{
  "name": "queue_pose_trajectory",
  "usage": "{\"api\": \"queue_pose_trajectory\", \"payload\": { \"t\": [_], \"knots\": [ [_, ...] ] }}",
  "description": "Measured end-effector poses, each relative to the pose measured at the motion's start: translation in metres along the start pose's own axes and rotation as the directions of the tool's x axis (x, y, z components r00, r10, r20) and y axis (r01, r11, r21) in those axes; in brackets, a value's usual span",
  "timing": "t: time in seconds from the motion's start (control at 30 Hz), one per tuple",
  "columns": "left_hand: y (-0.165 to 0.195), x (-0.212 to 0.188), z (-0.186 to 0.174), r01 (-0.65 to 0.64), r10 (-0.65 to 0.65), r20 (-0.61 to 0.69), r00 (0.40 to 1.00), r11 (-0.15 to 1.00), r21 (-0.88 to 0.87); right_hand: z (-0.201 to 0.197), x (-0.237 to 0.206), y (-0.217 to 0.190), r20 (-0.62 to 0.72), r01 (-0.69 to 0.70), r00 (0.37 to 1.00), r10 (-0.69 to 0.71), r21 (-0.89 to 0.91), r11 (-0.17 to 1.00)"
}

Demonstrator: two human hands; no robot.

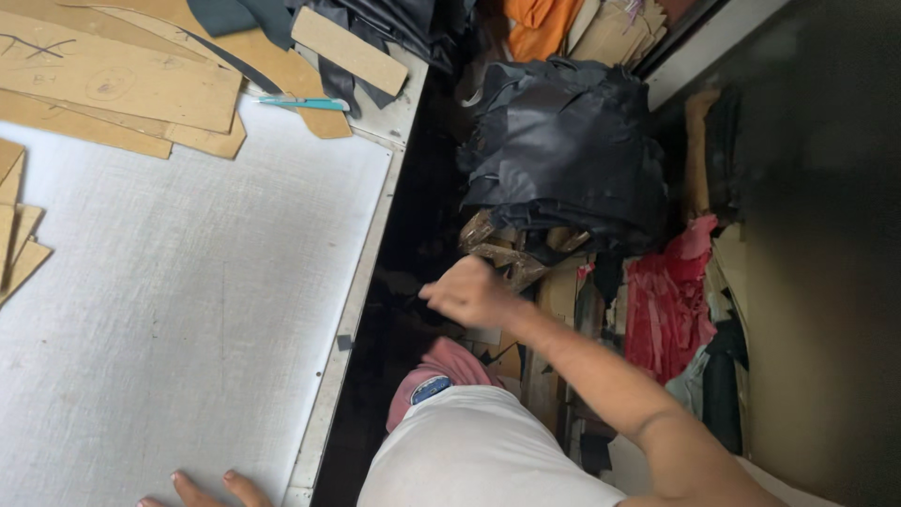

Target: The person uses a utility knife to cut black leather pieces by tracing around cardboard templates. They repeatedly place templates on the leather, cut along the edges, and set the cut pieces aside on the table.

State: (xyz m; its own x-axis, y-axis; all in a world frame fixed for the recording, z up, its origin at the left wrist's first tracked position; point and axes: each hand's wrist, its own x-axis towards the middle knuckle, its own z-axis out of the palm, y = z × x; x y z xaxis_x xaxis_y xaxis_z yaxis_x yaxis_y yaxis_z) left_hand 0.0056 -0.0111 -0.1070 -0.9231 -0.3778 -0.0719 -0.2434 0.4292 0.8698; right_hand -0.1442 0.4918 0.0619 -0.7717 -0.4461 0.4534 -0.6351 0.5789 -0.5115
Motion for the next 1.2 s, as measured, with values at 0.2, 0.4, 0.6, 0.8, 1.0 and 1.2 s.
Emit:
{"api": "queue_pose_trajectory", "payload": {
  "t": [0.2, 0.4, 0.6, 0.8, 1.0, 1.2],
  "knots": [
    [0.034, -0.052, 0.003, 0.015, 0.225, -0.139, 0.965, 0.479, 0.878, -0.142, -0.04, 0.069, -0.355, -0.406, 0.907, 0.227, -0.593, 0.695],
    [0.078, -0.051, -0.004, -0.002, 0.201, -0.087, 0.976, 0.406, 0.914, -0.167, -0.054, 0.115, -0.275, -0.446, 0.893, 0.355, -0.443, 0.778],
    [0.151, -0.036, 0.066, -0.339, 0.384, 0.069, 0.921, 0.701, 0.627, -0.171, -0.034, 0.118, -0.318, -0.432, 0.897, 0.307, -0.493, 0.755],
    [0.237, -0.037, 0.106, -0.561, 0.465, 0.631, 0.621, 0.826, -0.058, -0.095, 0.032, 0.011, -0.35, -0.236, 0.922, 0.165, -0.172, 0.956],
    [0.283, -0.04, 0.061, -0.75, 0.707, 0.292, 0.644, 0.659, 0.056, -0.009, 0.076, -0.136, 0.663, -0.313, 0.746, -0.054, 0.422, 0.851],
    [0.295, -0.03, -0.027, -0.106, 0.199, 0.398, 0.895, 0.964, -0.243, -0.029, 0.154, -0.142, 0.69, -0.066, 0.69, -0.219, 0.362, 0.93]
  ]
}}
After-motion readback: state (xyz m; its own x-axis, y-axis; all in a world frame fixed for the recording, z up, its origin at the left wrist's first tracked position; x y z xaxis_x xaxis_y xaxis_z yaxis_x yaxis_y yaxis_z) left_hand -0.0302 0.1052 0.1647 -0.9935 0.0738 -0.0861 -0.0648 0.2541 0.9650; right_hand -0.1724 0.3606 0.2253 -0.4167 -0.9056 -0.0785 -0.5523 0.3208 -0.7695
